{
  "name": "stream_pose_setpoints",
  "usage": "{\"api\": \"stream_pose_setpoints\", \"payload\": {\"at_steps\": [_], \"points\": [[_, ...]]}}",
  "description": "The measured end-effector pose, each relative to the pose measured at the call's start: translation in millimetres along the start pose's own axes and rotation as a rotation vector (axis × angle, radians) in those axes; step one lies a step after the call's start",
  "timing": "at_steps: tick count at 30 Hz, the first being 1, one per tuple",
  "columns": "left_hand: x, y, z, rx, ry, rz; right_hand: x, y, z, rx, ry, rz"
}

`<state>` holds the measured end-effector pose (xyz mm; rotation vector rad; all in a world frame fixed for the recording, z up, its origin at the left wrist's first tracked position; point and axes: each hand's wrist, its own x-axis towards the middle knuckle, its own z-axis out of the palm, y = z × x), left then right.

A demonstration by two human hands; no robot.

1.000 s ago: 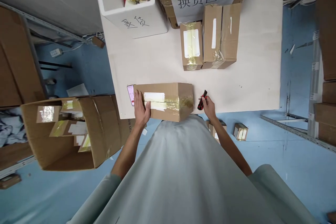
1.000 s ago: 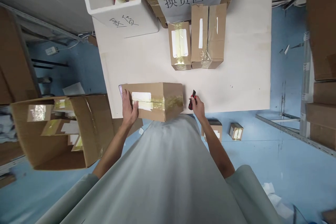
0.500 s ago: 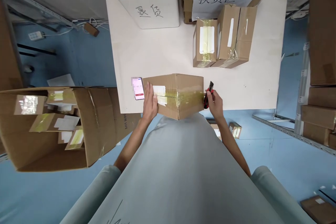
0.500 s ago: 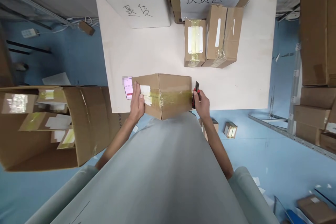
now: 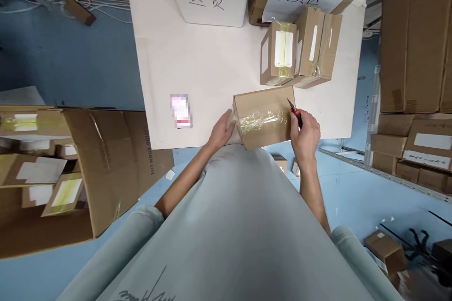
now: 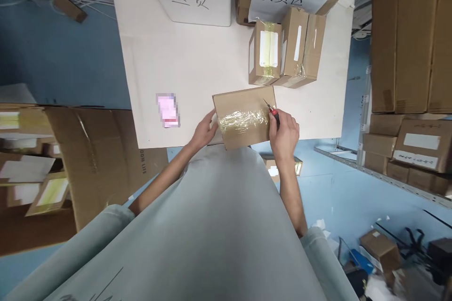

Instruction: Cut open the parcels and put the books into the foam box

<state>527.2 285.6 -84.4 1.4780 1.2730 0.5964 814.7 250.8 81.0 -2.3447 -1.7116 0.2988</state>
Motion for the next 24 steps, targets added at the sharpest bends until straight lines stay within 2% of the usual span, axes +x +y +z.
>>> {"api": "stream_pose_setpoints", "payload": {"at_steps": [2, 4, 7, 9, 13, 16, 20, 24], "points": [[5.5, 17.3, -18.2, -0.044, 0.067, -0.006, -5.1, -6.9, -2.6, -0.093, 0.029, 0.012], [14.0, 43.3, -36.4, -0.103, 0.069, 0.094, -12.6, -13.2, -8.8, -0.139, 0.057, 0.048], [30.0, 79.9, -57.2, -0.121, -0.013, 0.187, -29.4, -29.7, -20.5, -0.121, 0.023, 0.114], [40.1, 92.1, -64.6, -0.099, -0.081, 0.206, -43.9, -46.5, -26.1, -0.066, -0.068, 0.147], [51.9, 88.7, -67.8, -0.110, -0.139, 0.197, -72.6, -85.3, -26.8, 0.051, -0.304, 0.128], [54.6, 81.5, -66.9, -0.129, -0.151, 0.201, -83.9, -110.5, -19.9, 0.059, -0.427, 0.086], [56.7, 80.0, -66.8, -0.133, -0.157, 0.218, -81.9, -131.7, -9.1, -0.007, -0.501, 0.090], [57.7, 82.3, -67.6, -0.115, -0.159, 0.232, -77.5, -139.0, -7.3, -0.048, -0.513, 0.081]]}}
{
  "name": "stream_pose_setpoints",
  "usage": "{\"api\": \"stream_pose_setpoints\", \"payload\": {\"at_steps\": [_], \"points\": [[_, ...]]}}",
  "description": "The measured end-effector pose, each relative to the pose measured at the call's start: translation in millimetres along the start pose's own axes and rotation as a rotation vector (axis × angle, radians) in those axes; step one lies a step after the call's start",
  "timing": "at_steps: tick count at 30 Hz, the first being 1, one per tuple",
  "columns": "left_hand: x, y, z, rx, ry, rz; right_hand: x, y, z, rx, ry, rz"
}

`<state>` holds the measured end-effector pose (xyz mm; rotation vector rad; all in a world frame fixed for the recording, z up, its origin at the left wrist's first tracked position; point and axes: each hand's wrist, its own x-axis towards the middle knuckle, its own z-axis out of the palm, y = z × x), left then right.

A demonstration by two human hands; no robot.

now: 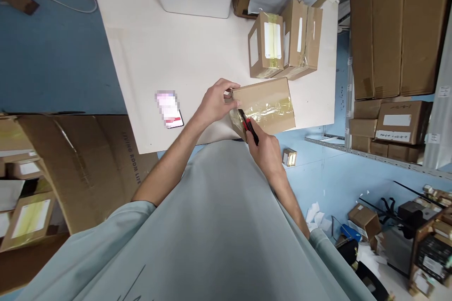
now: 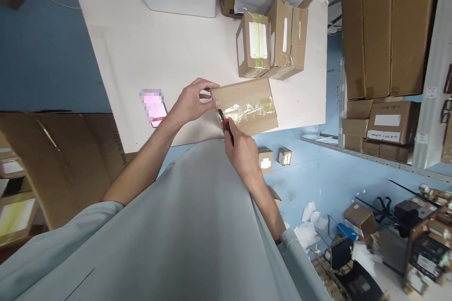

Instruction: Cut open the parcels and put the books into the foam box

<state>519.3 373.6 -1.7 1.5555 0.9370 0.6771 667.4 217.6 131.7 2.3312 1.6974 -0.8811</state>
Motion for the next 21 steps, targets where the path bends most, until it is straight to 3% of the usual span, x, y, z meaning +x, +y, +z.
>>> {"api": "stream_pose_setpoints", "payload": {"at_steps": [5, 12, 18, 21], "points": [[-2.1, 5.3, 2.6, 0.046, 0.015, -0.015, -4.0, -9.8, -11.9, -0.028, -0.034, 0.011], [-4.6, 6.4, 7.3, 0.053, 0.074, -0.041, 0.1, -42.0, -19.8, -0.263, -0.134, 0.096], [-15.2, 10.9, 12.2, 0.036, 0.071, -0.091, -30.4, -29.0, -12.3, -0.383, -0.209, 0.118], [-21.0, 14.8, 15.6, 0.053, 0.088, -0.102, -31.1, -23.5, -8.0, -0.405, -0.197, 0.088]]}}
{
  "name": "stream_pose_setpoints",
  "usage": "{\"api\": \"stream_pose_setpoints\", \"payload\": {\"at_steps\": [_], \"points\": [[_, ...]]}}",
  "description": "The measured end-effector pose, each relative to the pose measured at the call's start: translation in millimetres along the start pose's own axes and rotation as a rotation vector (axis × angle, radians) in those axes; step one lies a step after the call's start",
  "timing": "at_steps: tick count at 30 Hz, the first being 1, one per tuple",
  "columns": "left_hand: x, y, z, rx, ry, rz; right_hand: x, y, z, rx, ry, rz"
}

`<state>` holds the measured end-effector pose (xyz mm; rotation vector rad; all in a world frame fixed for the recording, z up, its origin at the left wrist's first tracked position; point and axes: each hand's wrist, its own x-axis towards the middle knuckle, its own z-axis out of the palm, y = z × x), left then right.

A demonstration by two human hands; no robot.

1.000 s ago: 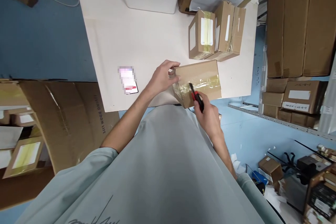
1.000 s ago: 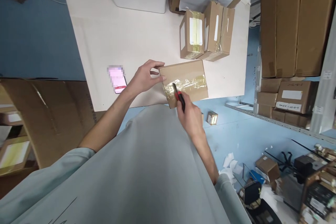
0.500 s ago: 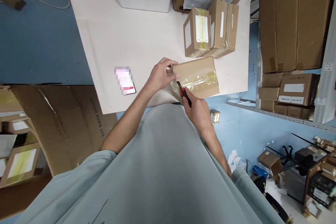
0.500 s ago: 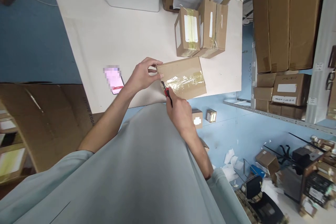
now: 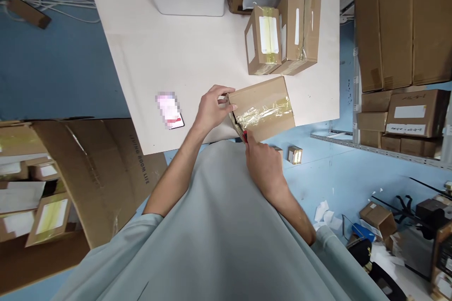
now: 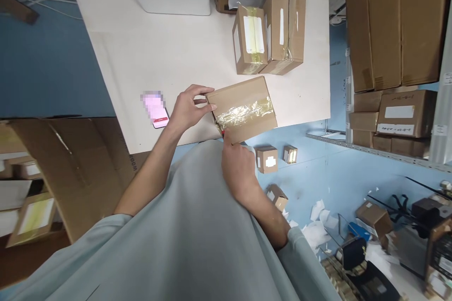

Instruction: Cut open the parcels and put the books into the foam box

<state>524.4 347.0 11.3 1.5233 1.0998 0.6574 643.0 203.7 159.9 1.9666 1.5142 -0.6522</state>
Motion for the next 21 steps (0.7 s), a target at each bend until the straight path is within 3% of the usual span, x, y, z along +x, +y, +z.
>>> {"api": "stream_pose_setpoints", "payload": {"at_steps": [5, 9, 13, 21], "points": [[0.4, 1.0, 2.9, 0.037, 0.043, -0.025, 10.1, -0.9, -3.7, 0.012, 0.000, -0.097], [3.9, 1.6, 3.2, 0.035, 0.073, -0.049, -3.9, 12.2, -1.4, 0.023, -0.130, -0.145], [3.2, 4.4, 2.7, 0.011, 0.070, -0.067, -13.4, 39.7, 4.0, 0.026, -0.216, -0.214], [2.3, 17.3, 26.6, -0.021, 0.178, -0.060, 1.5, 115.6, -0.1, 0.117, -0.131, -0.267]]}}
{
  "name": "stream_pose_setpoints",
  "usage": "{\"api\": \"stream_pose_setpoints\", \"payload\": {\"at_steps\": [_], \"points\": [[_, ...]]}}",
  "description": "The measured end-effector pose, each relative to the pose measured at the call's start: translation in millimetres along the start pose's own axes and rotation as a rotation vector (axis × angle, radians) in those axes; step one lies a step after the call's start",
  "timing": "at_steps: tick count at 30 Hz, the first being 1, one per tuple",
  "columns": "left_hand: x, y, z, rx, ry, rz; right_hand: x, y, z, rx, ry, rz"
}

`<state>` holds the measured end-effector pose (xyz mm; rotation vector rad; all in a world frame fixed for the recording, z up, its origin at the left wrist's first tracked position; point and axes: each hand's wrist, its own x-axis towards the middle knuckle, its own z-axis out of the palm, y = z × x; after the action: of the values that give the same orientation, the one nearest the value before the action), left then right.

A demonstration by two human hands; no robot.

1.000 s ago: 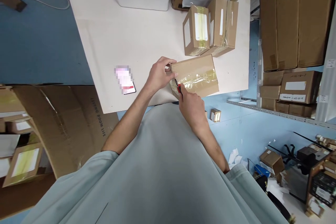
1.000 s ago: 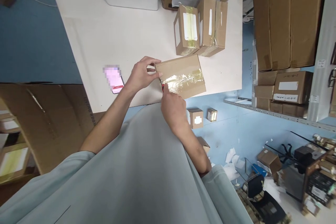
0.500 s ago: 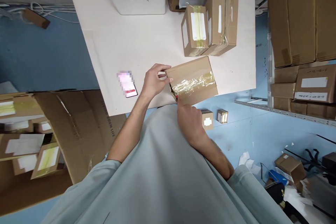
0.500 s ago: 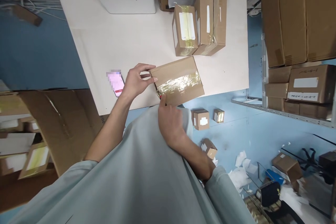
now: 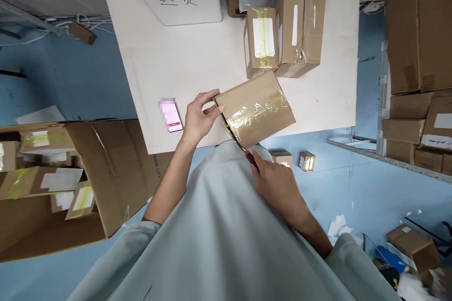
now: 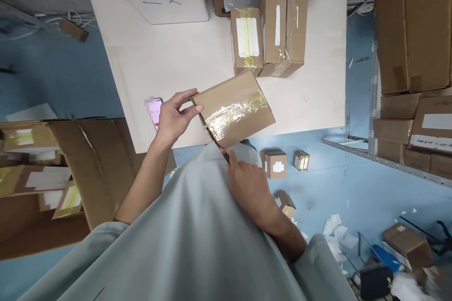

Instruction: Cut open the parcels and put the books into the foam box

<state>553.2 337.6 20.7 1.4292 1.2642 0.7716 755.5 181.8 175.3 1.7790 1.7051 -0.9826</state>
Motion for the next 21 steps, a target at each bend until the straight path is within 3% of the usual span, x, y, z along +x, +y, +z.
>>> {"api": "stream_pose_setpoints", "payload": {"at_steps": [4, 8, 10, 13, 16, 19, 21], "points": [[13.6, 8.6, 19.8, 0.037, 0.042, 0.031, -6.1, 25.9, 0.6, 0.091, 0.137, -0.058], [22.7, 8.4, 24.3, 0.103, 0.066, 0.027, -12.3, 47.7, -10.1, 0.374, 0.401, -0.136], [22.9, 12.2, 22.6, 0.152, 0.070, 0.012, -4.3, 64.9, -16.9, 0.495, 0.497, -0.058], [21.8, 32.2, 29.9, 0.280, 0.094, 0.045, 26.3, 99.2, -18.3, 0.567, 0.568, 0.181], [21.1, 61.8, 62.2, 0.447, 0.051, 0.164, 59.8, 132.9, -7.9, 0.653, 0.573, 0.272], [20.3, 81.1, 109.1, 0.543, -0.186, 0.289, 74.1, 153.0, 2.4, 0.748, 0.562, 0.292], [19.9, 83.2, 133.9, 0.566, -0.279, 0.324, 73.3, 156.7, 4.2, 0.784, 0.560, 0.291]]}}
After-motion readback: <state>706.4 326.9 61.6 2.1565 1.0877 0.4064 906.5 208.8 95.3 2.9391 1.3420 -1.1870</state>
